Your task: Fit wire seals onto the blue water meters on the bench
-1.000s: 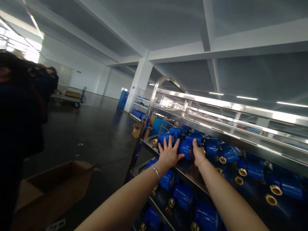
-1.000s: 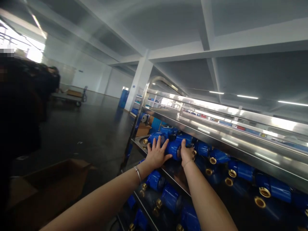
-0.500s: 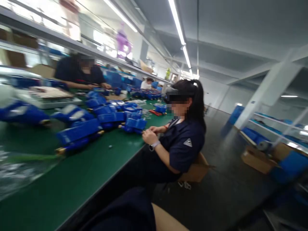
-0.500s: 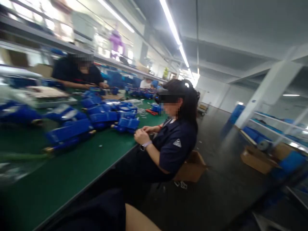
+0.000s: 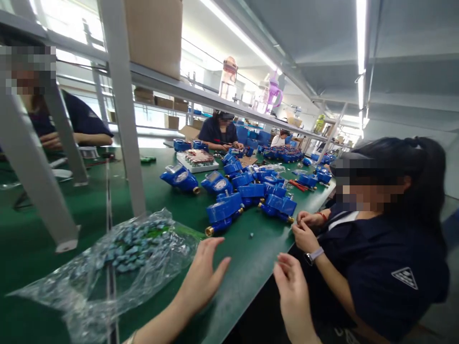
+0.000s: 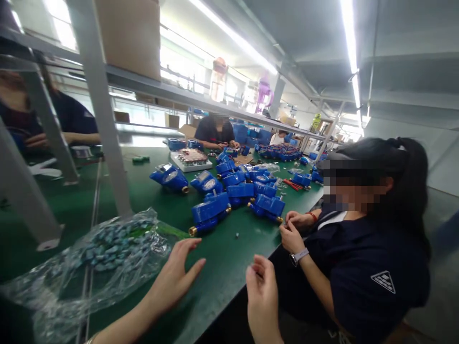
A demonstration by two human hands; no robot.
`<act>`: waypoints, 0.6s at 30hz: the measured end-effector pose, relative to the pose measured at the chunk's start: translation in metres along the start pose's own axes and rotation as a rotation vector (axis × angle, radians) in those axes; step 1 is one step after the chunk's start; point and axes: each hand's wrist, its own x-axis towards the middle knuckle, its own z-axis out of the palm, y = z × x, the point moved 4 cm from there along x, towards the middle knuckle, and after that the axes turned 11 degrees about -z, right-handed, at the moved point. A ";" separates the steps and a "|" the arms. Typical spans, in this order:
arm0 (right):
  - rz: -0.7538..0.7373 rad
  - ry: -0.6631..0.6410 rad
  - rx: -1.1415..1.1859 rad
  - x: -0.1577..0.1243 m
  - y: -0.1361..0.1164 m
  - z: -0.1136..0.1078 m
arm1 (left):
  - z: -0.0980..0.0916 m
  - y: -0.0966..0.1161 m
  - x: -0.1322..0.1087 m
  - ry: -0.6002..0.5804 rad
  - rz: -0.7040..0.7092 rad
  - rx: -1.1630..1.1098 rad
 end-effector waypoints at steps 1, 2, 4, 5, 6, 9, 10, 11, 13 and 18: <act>0.097 0.004 0.123 0.010 0.007 0.030 | -0.005 -0.011 0.026 0.070 -0.090 0.010; 0.135 -0.007 0.168 0.019 0.011 0.058 | -0.008 -0.020 0.053 0.132 -0.182 0.017; 0.157 0.001 0.198 0.031 0.018 0.100 | -0.006 -0.033 0.104 0.202 -0.342 0.023; 0.146 0.002 0.191 0.035 0.021 0.114 | -0.002 -0.036 0.126 0.194 -0.392 0.021; 0.133 0.005 0.187 0.036 0.024 0.124 | 0.003 -0.038 0.144 0.175 -0.418 0.016; 0.090 0.012 0.168 0.032 0.035 0.126 | 0.017 -0.039 0.168 0.137 -0.426 0.011; 0.082 0.017 0.158 0.030 0.039 0.121 | 0.020 -0.038 0.167 0.142 -0.414 0.015; 0.077 0.021 0.148 0.029 0.042 0.114 | 0.021 -0.037 0.162 0.150 -0.399 0.021; 0.075 0.029 0.126 0.029 0.046 0.096 | 0.021 -0.032 0.145 0.160 -0.354 0.035; 0.034 0.002 0.090 0.043 0.029 0.044 | -0.011 -0.013 0.076 0.084 -0.194 0.048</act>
